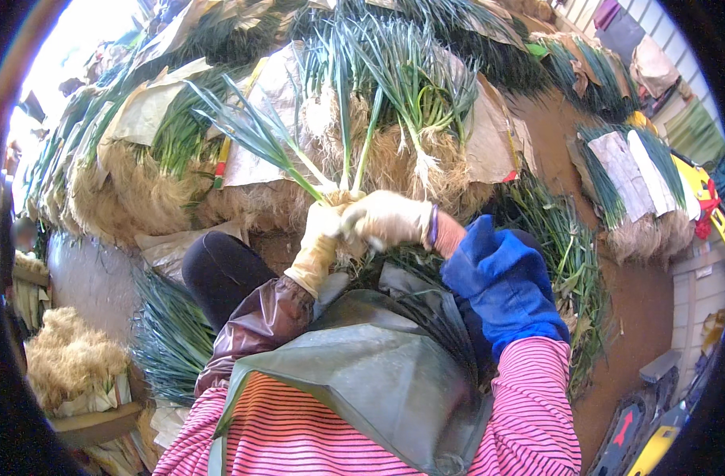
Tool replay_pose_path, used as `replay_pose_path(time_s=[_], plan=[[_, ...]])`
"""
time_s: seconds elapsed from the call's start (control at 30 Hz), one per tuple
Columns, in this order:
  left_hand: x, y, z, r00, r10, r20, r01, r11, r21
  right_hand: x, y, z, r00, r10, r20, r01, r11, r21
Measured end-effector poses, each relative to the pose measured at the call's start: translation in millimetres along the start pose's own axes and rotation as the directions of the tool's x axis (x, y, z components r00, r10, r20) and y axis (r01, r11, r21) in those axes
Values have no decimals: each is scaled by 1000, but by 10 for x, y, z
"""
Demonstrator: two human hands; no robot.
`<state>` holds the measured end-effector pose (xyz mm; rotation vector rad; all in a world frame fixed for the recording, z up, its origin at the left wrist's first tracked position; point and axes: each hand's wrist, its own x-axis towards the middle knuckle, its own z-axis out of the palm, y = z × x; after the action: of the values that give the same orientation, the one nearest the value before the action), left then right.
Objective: The person sits on the floor and repeatedly picks up bunches of green onions, removes roots and lower leaves by hand, and places the cleaned bunches into a pile. The person wears gloves and an apron while working in a covered market area.
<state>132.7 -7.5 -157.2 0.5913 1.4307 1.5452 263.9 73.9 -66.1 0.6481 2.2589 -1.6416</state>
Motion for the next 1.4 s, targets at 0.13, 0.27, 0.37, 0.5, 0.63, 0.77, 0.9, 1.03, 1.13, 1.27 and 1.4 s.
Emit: replay_pose_path(time_s=[0.13, 0.27, 0.37, 0.5, 0.63, 0.77, 0.9, 1.03, 1.13, 1.27, 1.4], plan=[[-32, 22, -25, 973, -94, 209, 143, 962, -231, -147, -50, 345, 970, -92, 224, 163, 932, -322], [-111, 111, 16, 951, -147, 272, 231, 924, -305, -304, 164, -11, 986, -161, -35, 79, 651, -755], [-107, 132, 27, 928, -156, 338, 234, 950, -206, -374, 38, -533, 919, -70, -387, -119, 889, -442], [-102, 184, 86, 932, -120, 341, 190, 965, -180, -368, 322, -880, 687, -233, -688, -403, 665, -628], [-81, 198, 123, 948, -47, 314, 173, 906, -387, -310, 349, -803, 786, -50, -616, -304, 836, -456], [-134, 130, 220, 980, -36, 198, 142, 818, -557, -361, 50, -465, 934, -61, -352, 65, 998, 0], [-34, -79, 167, 940, -104, 326, 292, 740, -606, -49, 354, -246, 931, -312, -188, 163, 818, -551], [-37, 15, 168, 919, -40, 392, 252, 823, -509, -179, 95, -510, 999, 53, 6, -53, 998, 27], [-127, 152, 199, 950, -78, 301, 226, 837, -498, 45, 227, -700, 932, -112, -345, 97, 993, -61], [-264, 208, 222, 945, -46, 323, 162, 926, -341, 339, 201, -669, 797, 49, -602, -168, 975, -144], [-363, 170, 292, 971, -70, 228, 143, 936, -322, 434, 110, -623, 778, 127, -616, -213, 975, -69]])
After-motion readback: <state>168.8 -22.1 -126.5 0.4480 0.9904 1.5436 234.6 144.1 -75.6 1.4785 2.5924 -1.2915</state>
